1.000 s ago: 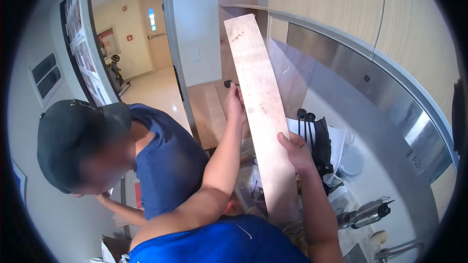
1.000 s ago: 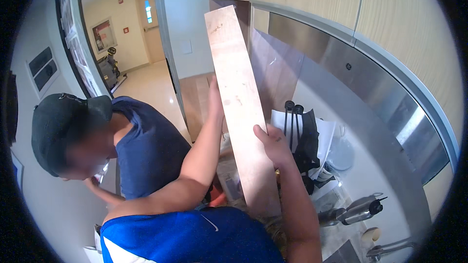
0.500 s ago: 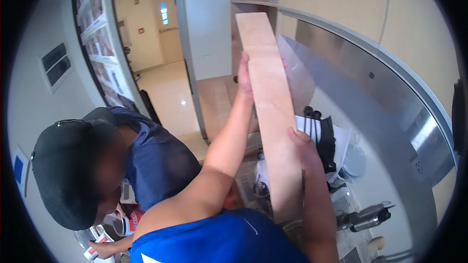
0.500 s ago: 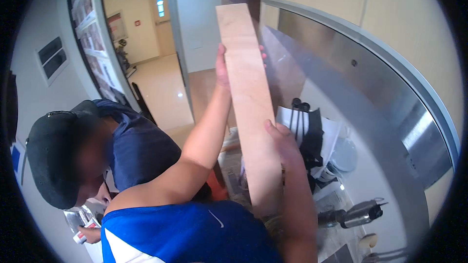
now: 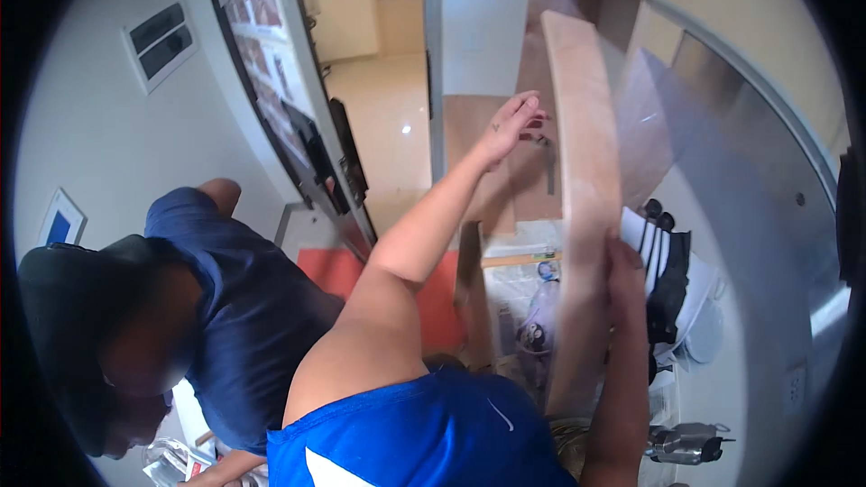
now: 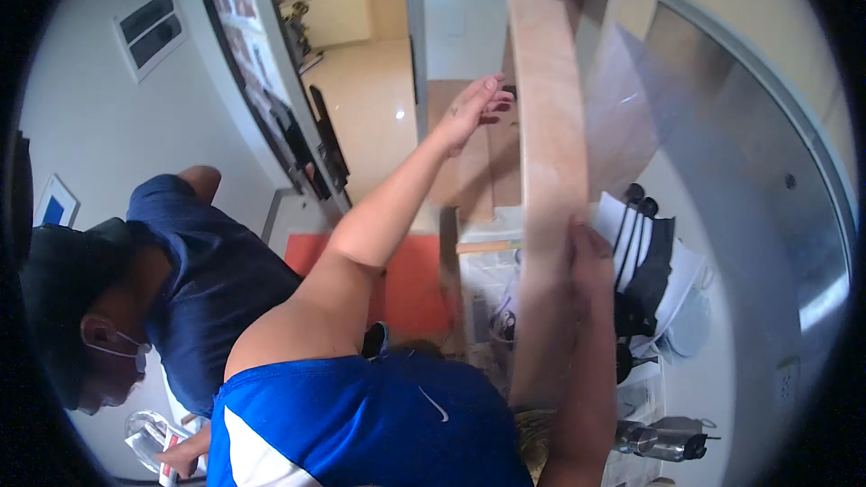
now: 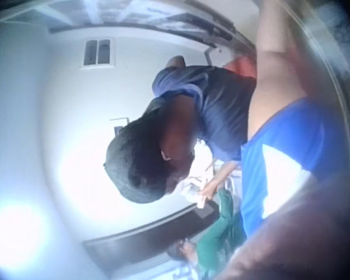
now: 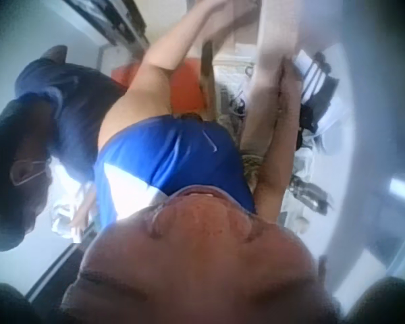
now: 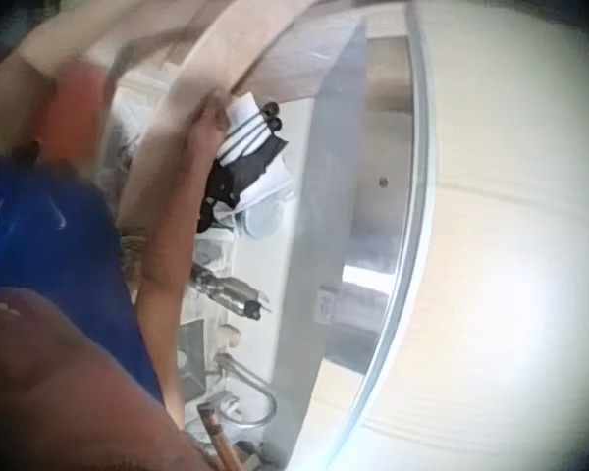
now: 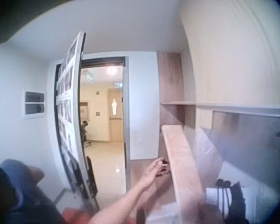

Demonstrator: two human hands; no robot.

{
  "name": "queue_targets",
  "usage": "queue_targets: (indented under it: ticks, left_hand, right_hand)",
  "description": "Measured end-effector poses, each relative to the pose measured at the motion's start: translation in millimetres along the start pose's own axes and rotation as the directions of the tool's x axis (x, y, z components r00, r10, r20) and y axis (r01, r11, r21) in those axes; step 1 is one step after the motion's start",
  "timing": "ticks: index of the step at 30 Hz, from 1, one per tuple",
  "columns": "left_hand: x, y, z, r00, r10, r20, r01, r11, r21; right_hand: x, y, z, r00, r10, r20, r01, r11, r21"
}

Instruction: The person carries a wooden plank into a room and positions it inside a partially assembled cabinet structure. They use a rubber mallet to tap the plank into place and a tape measure to verify dimensions. The person adjusts the plank multiple times to ensure a proper fit within the cabinet frame.

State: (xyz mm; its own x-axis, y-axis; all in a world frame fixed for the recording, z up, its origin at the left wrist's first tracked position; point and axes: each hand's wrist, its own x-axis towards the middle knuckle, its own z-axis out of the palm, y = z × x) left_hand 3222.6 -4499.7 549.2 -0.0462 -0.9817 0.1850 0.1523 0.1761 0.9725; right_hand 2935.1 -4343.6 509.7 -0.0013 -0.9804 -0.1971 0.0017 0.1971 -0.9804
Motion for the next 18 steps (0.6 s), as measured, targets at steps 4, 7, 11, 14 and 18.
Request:
queue_targets:
  ticks: [4,7,11,14,18]
  left_hand:
    - [-35,-46,-132,0.982,0.012,-0.188,0.084,0.863,0.498]
    - [-77,-65,-194,0.953,-0.058,-0.296,0.209,0.835,0.509]
    - [-149,-104,-277,0.880,-0.126,-0.458,0.397,0.723,0.566]
    - [-178,-125,-319,0.827,-0.098,-0.554,0.515,0.531,0.673]
    - [-169,-124,-332,0.835,-0.092,-0.543,0.539,0.342,0.770]
  right_hand:
    - [-1,-6,10,0.998,0.014,0.068,-0.019,0.997,0.072]
    - [0,-15,19,0.999,0.039,0.028,-0.038,0.999,-0.033]
    - [15,-3,31,0.999,-0.044,0.011,0.045,0.984,-0.175]
    - [18,-9,46,0.997,-0.083,-0.003,0.079,0.964,-0.253]
    - [31,-18,62,0.994,-0.087,-0.069,0.065,0.958,-0.278]
